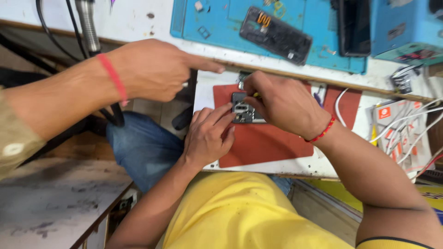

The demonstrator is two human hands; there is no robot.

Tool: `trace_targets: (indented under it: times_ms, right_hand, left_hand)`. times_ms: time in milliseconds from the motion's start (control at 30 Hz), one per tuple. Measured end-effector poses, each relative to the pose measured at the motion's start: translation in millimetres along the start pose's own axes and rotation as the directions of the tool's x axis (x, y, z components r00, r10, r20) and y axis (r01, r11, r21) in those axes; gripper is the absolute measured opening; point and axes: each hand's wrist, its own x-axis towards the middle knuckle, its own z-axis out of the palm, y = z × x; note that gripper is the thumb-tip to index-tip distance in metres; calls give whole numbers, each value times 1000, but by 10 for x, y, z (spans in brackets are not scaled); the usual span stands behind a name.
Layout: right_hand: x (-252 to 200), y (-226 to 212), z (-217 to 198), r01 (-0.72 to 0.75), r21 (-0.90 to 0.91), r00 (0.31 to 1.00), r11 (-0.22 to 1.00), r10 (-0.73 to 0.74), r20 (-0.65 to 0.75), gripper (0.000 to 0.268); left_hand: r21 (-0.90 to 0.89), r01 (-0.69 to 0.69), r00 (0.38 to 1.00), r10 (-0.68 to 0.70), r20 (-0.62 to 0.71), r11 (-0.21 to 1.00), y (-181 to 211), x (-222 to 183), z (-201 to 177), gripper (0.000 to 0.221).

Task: The person disassembles a smartphone, removes the battery, and reassembles the device using a screwdriver. The person then places the back cover onto the phone and secures it.

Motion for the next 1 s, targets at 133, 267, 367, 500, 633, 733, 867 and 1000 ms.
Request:
trace_targets:
  times_ms: [133,267,367,500,633,733,867,1000]
  right_hand:
    - [-66,197,-225,-99,328,920,940,212,-331,19]
    - [23,657,-427,-163,116,913,980,194,-359,9]
    - [159,933,-382,-259,4,925,966,249,-286,13]
    - [345,1088,-259,-81,-127,960,989,43,-277,12]
    - [478,1116,-205,-106,-232,965,967,43,-259,12]
    - [519,1151,-217,-70,-296,980,953,10,-201,10]
    - [542,1197,-238,22,-390,988,921,-78,-130,9]
    - [537,1208,-243,83,-473,987,877,-139,-85,10]
  left_hand:
    - [-9,7,1000,-7,9,1000,23,16,-2,32]
    - [2,-25,1000,25,-18,1000,5,-26,-4,32]
    - [-2,-22,1000,22,-11,1000,-2,21,14,32]
    - [6,-10,1000,10,-9,1000,13,-8,10,30]
    - [2,-7,1000,7,-13,1000,20,2,-2,31]
    - [-3,-5,1000,5,-7,1000,21,1,-6,31]
    - [-1,2,1000,-2,-4,1000,17,14,-8,31]
    - [-9,9,1000,-9,2,1000,16,19,-4,30]
